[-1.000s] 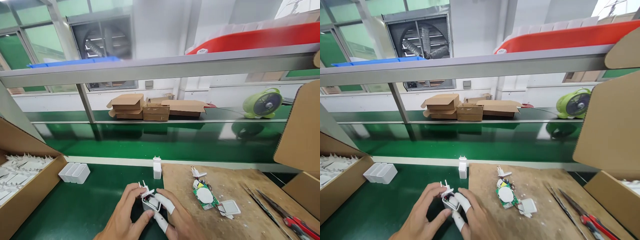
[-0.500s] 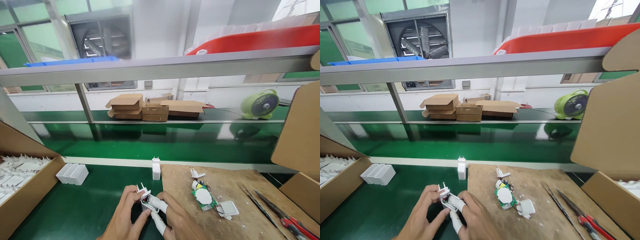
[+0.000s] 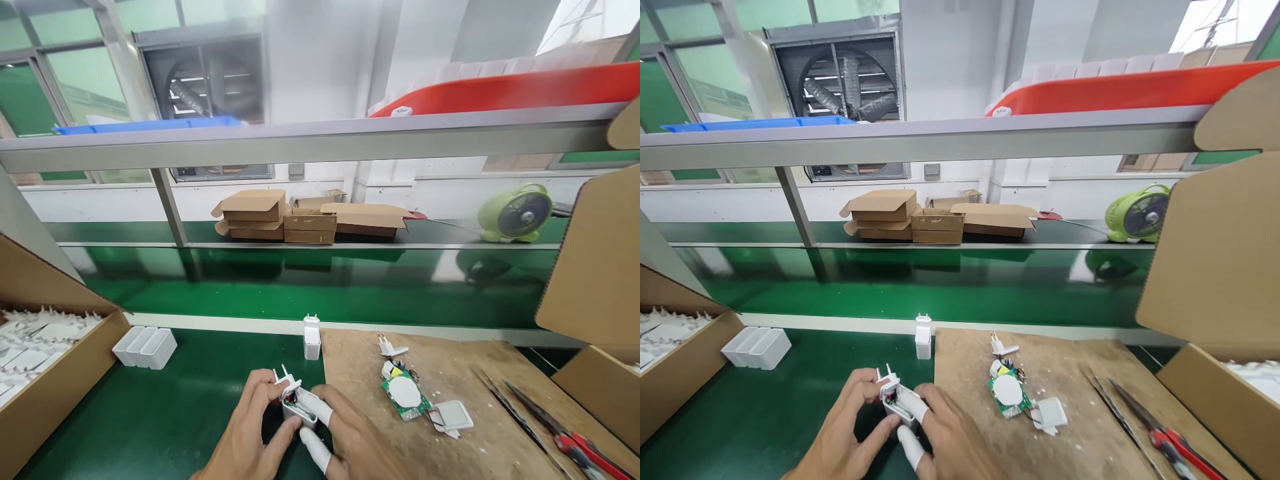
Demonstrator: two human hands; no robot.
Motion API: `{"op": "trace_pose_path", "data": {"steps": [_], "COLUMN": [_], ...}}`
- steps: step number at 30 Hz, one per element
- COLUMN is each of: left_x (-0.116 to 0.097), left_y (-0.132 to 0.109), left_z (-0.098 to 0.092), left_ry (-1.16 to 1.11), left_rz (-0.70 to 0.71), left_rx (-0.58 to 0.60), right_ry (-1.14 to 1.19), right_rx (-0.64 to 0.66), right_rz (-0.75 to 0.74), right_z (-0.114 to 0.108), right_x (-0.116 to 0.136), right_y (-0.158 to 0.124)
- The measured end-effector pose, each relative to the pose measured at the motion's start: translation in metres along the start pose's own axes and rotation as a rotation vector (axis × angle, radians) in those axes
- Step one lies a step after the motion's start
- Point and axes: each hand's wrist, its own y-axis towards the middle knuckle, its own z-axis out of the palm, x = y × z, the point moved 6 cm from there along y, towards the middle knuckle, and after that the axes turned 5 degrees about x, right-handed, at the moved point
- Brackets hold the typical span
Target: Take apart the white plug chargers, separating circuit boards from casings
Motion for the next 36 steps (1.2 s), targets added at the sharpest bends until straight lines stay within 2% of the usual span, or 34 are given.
{"op": "trace_pose_path", "data": {"steps": [2, 6, 8, 12, 14, 17, 20, 22, 24, 27, 30, 32, 34, 36], "left_x": [0.000, 0.000, 0.000, 0.002, 0.004, 0.007, 0.007, 0.005, 0.000, -0.008, -0.013, -0.016, -0.017, -0.016], "left_y": [0.000, 0.001, 0.001, 0.001, 0.001, -0.002, -0.009, -0.013, -0.015, -0.015, -0.013, -0.012, -0.011, -0.010], "left_z": [-0.001, 0.000, 0.000, -0.001, -0.001, 0.004, 0.011, 0.014, 0.015, 0.011, 0.007, 0.005, 0.005, 0.005], "left_ry": [0.000, 0.012, 0.014, 0.008, 0.012, 0.007, -0.028, -0.037, -0.020, 0.037, 0.084, 0.109, 0.156, 0.223], "left_rz": [0.001, 0.003, 0.006, 0.007, 0.003, -0.003, 0.023, 0.059, 0.113, 0.183, 0.217, 0.236, 0.235, 0.221], "left_rx": [-0.002, 0.013, 0.021, 0.015, 0.007, 0.012, -0.018, -0.059, -0.099, -0.144, -0.164, -0.167, -0.158, -0.119], "right_ry": [0.030, 0.237, 0.258, 0.139, 0.174, 0.459, 0.955, 1.199, 1.327, 1.452, 1.508, 1.500, 1.406, 1.211], "right_rx": [0.054, -0.054, -0.085, 0.002, 0.004, -0.050, -0.073, -0.052, -0.035, 0.000, 0.048, 0.033, -0.045, -0.161], "right_rz": [0.010, 0.128, 0.109, 0.018, 0.021, 0.074, 0.225, 0.338, 0.405, 0.426, 0.420, 0.424, 0.397, 0.352], "right_z": [-0.001, -0.009, -0.010, -0.005, -0.004, 0.002, 0.018, 0.031, 0.039, 0.044, 0.047, 0.047, 0.043, 0.034], "right_x": [0.002, -0.007, -0.008, 0.000, 0.001, -0.004, -0.018, -0.023, -0.023, -0.014, -0.007, -0.010, -0.018, -0.026], "right_y": [0.002, 0.002, 0.000, 0.000, 0.001, 0.006, 0.010, 0.010, 0.009, 0.006, 0.005, 0.005, 0.007, 0.006]}}
